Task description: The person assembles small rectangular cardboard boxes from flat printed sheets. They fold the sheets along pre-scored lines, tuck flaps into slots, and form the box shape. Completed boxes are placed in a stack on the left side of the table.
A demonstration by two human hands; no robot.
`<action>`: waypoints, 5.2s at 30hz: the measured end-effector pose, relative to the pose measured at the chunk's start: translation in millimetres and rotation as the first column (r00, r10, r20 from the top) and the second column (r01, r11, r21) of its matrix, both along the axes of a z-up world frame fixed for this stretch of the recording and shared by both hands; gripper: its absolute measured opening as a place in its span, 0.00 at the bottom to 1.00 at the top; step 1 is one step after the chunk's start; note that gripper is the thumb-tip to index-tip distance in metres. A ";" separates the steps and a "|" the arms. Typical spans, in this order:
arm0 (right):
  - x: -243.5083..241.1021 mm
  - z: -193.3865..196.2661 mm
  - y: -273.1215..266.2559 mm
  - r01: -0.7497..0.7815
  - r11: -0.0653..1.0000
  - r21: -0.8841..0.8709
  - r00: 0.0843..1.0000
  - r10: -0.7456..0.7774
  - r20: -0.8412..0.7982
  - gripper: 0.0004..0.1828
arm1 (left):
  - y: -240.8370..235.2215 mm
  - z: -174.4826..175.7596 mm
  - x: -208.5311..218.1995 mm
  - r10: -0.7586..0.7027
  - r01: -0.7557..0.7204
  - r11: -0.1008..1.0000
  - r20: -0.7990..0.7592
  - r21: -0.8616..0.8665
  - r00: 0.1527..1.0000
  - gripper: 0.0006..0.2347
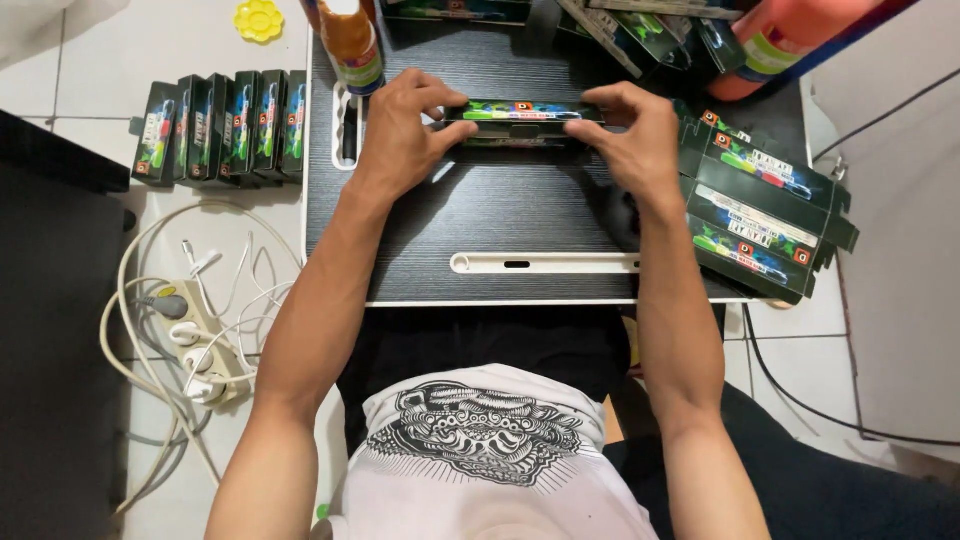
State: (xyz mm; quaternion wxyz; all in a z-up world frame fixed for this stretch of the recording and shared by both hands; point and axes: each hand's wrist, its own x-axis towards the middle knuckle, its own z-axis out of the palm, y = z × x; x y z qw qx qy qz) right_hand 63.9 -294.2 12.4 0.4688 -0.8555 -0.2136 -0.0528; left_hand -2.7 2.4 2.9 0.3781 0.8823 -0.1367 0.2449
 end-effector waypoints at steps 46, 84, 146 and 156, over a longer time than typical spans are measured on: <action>-12.1 17.2 -5.2 0.031 0.991 0.133 0.948 0.013 -0.318 0.16 | 5.2 -4.0 0.3 -0.034 0.034 0.999 0.006 -0.042 0.999 0.12; -23.6 1.3 28.7 0.080 0.996 -0.029 0.997 -0.079 0.023 0.14 | 352.2 -198.8 -88.9 0.940 -0.952 0.253 -0.276 0.172 0.199 0.11; -106.1 8.3 -186.7 0.233 0.829 -0.509 0.958 -0.104 0.268 0.04 | -69.6 -19.5 -0.1 -0.352 0.341 0.936 -0.196 -0.087 0.915 0.08; -112.2 88.7 -186.3 0.574 0.733 -0.366 0.587 -0.056 0.808 0.09 | -71.0 -21.6 -0.5 -0.329 0.333 0.943 -0.232 -0.022 0.915 0.05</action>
